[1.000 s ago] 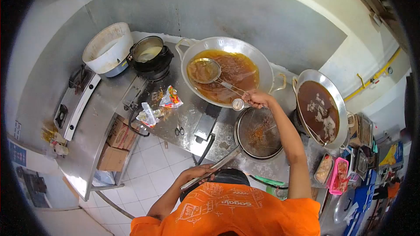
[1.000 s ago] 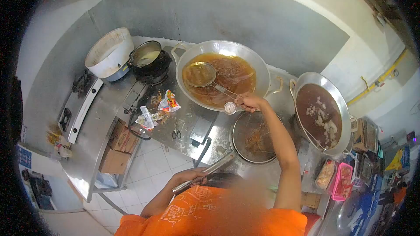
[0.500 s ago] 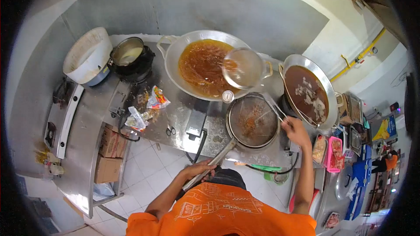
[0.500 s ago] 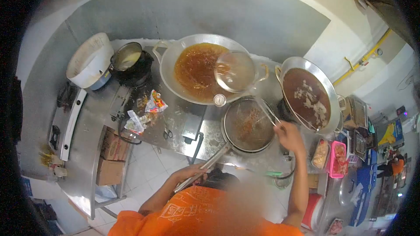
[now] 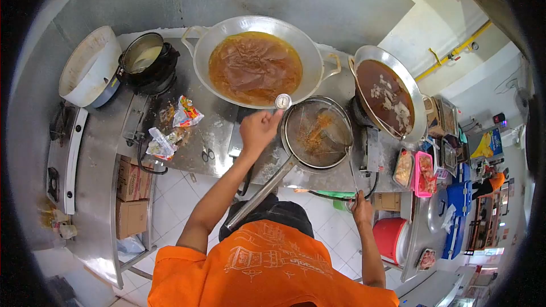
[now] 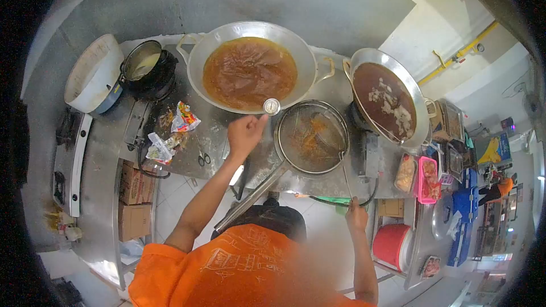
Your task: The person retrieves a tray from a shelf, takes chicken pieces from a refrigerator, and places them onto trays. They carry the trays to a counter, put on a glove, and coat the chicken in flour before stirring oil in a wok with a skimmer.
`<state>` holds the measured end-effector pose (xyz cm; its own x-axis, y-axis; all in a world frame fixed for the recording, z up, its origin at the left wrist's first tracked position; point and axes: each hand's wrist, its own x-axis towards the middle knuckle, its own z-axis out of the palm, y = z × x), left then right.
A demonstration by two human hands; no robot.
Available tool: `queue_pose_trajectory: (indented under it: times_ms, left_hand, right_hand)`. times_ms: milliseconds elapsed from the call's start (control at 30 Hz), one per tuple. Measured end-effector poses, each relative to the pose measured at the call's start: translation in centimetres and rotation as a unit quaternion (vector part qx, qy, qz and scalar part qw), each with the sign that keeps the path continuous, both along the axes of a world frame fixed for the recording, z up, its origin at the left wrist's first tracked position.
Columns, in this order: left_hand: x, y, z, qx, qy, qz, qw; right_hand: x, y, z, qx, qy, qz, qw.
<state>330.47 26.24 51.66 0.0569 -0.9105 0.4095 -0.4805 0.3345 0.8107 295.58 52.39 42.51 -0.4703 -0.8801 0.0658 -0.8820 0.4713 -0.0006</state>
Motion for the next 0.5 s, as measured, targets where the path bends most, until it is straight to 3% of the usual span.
queue_pose_trajectory:
  times_ms: [67, 133, 200, 233, 300, 333, 400, 467, 500]
  left_hand:
    - [-0.6, -2.1, 0.5, -0.077, -0.04, 0.034, 0.996]
    - [-0.7, -3.0, -0.4, -0.075, -0.06, 0.046, 0.994]
    - [-0.4, -3.2, -0.5, -0.075, -0.079, 0.06, 0.992]
    - [0.1, -2.3, -0.5, -0.078, -0.042, 0.031, 0.996]
    - [1.2, -0.1, -1.3, -0.049, 0.009, -0.023, 0.999]
    - [1.9, 1.3, -2.0, -0.02, 0.024, -0.048, 0.998]
    - [2.9, 3.5, -6.2, 0.004, 0.064, -0.106, 0.992]
    - [4.4, 5.6, -9.4, 0.131, 0.056, -0.125, 0.982]
    - [5.3, 6.5, -10.9, 0.151, 0.041, -0.117, 0.981]
  right_hand:
    - [-0.3, -0.2, 1.2, 0.028, 0.005, 0.001, 1.0]
    - [-0.5, -0.4, 0.3, 0.055, 0.005, 0.006, 0.998]
    - [-1.9, 0.6, -3.5, -0.201, -0.034, 0.14, 0.969]
    - [-2.3, -0.2, -3.3, -0.204, -0.032, 0.148, 0.967]
    - [-2.2, -0.8, -3.1, -0.192, -0.327, 0.149, 0.913]
    - [-0.5, -2.5, -0.2, -0.186, -0.324, 0.156, 0.914]
    - [3.2, -6.7, 8.0, -0.154, -0.437, 0.146, 0.874]
    - [4.2, -12.2, 13.9, -0.104, -0.39, 0.152, 0.902]
    - [3.0, -15.8, 13.8, -0.161, -0.275, 0.236, 0.918]
